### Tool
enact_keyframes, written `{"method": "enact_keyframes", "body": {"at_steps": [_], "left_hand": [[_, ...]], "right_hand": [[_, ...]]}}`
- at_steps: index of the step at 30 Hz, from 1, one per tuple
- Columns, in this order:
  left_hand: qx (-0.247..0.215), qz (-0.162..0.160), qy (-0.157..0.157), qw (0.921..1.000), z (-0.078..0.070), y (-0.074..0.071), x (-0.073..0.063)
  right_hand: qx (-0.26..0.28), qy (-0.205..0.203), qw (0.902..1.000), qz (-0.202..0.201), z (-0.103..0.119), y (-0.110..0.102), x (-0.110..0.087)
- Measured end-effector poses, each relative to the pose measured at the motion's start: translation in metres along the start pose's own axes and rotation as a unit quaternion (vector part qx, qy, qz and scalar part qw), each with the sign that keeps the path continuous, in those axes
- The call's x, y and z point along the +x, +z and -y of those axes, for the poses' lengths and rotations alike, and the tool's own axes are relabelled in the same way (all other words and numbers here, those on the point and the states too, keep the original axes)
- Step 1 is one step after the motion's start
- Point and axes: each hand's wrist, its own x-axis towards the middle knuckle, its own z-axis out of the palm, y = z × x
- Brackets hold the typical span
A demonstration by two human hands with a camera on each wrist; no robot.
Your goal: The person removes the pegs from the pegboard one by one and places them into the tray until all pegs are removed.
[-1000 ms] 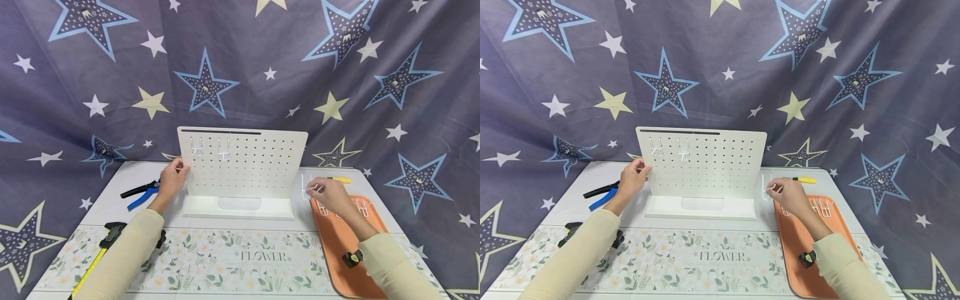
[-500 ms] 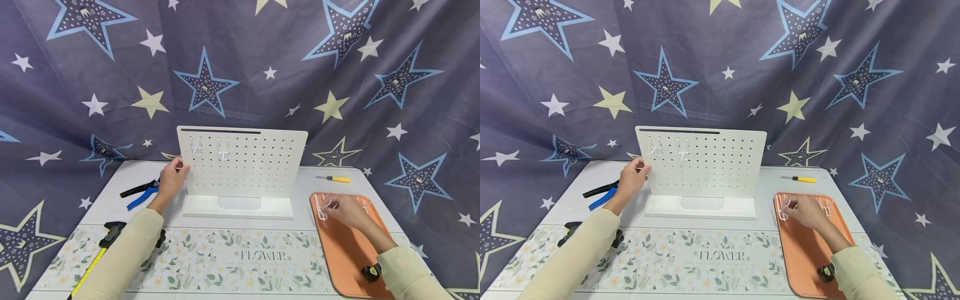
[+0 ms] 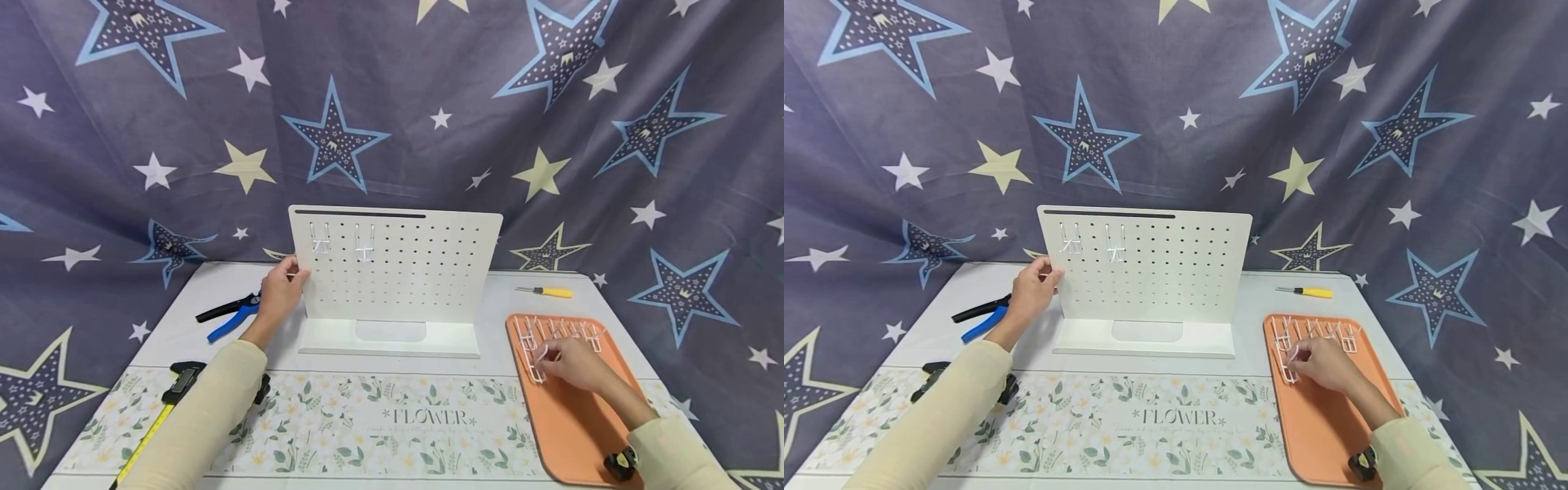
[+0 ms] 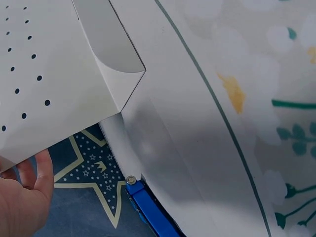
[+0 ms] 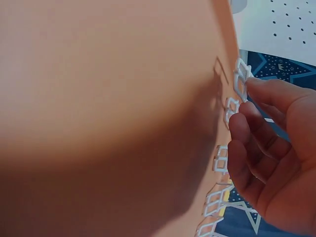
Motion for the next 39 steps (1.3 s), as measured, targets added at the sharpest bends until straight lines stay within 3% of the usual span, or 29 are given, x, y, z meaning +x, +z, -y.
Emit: {"method": "enact_keyframes", "body": {"at_steps": [19, 28, 32, 39], "left_hand": [[-0.001, -0.008, 0.002, 1.0, -0.001, 0.001, 0.0], [0.003, 0.001, -0.003, 1.0, -0.002, 0.0, -0.002], [0.004, 0.008, -0.004, 1.0, -0.003, -0.001, -0.003], [0.002, 0.01, -0.004, 0.9999, -0.003, -0.001, -0.002]], "right_hand": [[0.008, 0.006, 0.9994, 0.035, -0.008, 0.006, -0.011], [-0.002, 0.011, 0.9984, 0.054, -0.007, -0.003, -0.011], [-0.024, 0.003, 0.9991, 0.036, -0.006, -0.014, -0.008], [-0.072, -0.008, 0.9968, -0.034, 0.004, -0.046, 0.01]]}}
